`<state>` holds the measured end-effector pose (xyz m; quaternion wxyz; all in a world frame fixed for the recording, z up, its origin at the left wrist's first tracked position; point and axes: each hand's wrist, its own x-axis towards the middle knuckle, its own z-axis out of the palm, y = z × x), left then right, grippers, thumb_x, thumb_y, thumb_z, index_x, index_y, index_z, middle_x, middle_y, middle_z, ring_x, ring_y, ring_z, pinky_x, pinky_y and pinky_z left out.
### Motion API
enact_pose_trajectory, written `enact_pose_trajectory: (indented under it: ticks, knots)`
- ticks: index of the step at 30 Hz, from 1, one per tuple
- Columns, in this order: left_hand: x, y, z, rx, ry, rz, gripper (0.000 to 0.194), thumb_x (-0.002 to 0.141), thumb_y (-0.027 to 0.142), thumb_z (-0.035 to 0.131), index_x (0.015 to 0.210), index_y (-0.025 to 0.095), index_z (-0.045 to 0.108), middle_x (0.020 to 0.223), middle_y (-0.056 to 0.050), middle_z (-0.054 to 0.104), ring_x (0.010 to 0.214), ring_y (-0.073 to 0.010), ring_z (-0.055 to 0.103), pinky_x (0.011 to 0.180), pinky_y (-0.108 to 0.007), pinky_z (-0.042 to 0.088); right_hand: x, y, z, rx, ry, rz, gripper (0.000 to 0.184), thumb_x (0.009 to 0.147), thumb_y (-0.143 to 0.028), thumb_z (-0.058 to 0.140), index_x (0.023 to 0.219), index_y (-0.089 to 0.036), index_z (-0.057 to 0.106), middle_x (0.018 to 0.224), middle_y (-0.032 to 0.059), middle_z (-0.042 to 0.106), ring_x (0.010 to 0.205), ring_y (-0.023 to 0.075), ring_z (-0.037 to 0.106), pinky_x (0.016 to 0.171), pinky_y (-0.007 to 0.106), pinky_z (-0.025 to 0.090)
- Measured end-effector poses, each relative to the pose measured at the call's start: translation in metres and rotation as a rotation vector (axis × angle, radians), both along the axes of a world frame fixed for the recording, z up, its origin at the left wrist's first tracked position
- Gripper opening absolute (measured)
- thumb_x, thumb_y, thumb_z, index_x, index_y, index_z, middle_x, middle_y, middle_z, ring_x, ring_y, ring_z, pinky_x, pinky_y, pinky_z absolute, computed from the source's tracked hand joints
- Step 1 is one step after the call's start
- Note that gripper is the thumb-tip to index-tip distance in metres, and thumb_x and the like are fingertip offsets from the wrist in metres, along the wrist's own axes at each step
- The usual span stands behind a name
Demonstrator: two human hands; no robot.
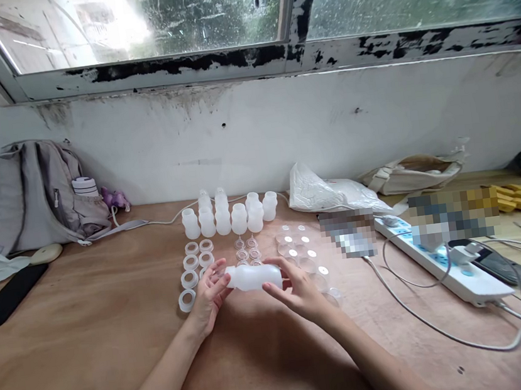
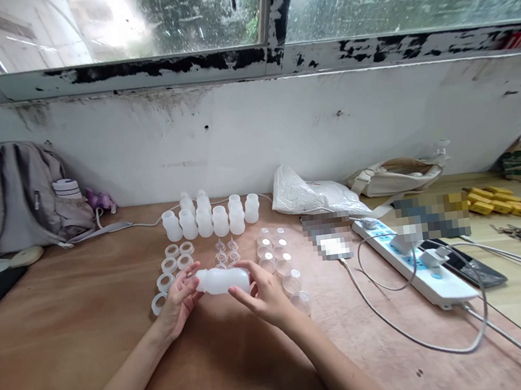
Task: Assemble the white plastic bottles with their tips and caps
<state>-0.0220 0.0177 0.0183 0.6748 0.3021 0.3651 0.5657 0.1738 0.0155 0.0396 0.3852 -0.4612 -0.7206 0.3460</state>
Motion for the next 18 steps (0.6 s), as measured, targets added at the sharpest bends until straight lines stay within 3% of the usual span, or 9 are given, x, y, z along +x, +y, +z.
enact_pose_trajectory:
  ticks: [5, 10, 14, 18]
  knots:
    - [0.001, 0.003, -0.006, 0.006, -0.100, 0.070, 0.033, 0.070, 0.031, 0.063, 0.099, 0.017, 0.057, 0.097, -0.003, 0.060, 0.085, -0.0125, 0.057, 0.074, -0.020, 0.045, -0.010, -0.004, -0.011, 0.139, -0.084, 0.030, 0.040, 0.070, -0.031, 0.058, 0.107, -0.021, 0.045, 0.100, 0.0077, 0.053, 0.084, 0.0198, 0.053, 0.068, 0.032, 0.048]
    - [0.010, -0.005, -0.003, 0.028, -0.095, 0.054, 0.042, 0.067, 0.042, 0.062, 0.100, 0.016, 0.055, 0.096, -0.007, 0.062, 0.088, -0.0188, 0.057, 0.074, -0.026, 0.044, -0.031, -0.018, -0.028, 0.154, -0.158, 0.052, 0.048, 0.068, -0.020, 0.055, 0.113, -0.021, 0.038, 0.104, 0.0089, 0.050, 0.092, 0.0221, 0.052, 0.078, 0.035, 0.044]
    - [0.016, -0.011, 0.000, -0.017, -0.055, 0.053, 0.028, 0.066, 0.035, 0.064, 0.087, 0.018, 0.055, 0.078, -0.001, 0.063, 0.072, -0.0151, 0.059, 0.065, -0.025, 0.045, -0.044, -0.030, -0.030, 0.016, -0.091, 0.052, 0.042, 0.068, -0.027, 0.057, 0.106, -0.021, 0.040, 0.093, 0.0059, 0.055, 0.080, 0.0202, 0.055, 0.068, 0.032, 0.045]
    - [0.017, -0.014, 0.000, -0.070, -0.152, 0.050, 0.013, 0.067, 0.023, 0.061, 0.075, 0.020, 0.051, 0.066, 0.005, 0.058, 0.064, -0.0117, 0.059, 0.064, -0.024, 0.045, -0.049, -0.033, -0.023, -0.301, 0.141, 0.089, 0.034, 0.064, -0.033, 0.062, 0.089, -0.020, 0.042, 0.078, 0.0000, 0.054, 0.059, 0.0122, 0.052, 0.050, 0.023, 0.042]
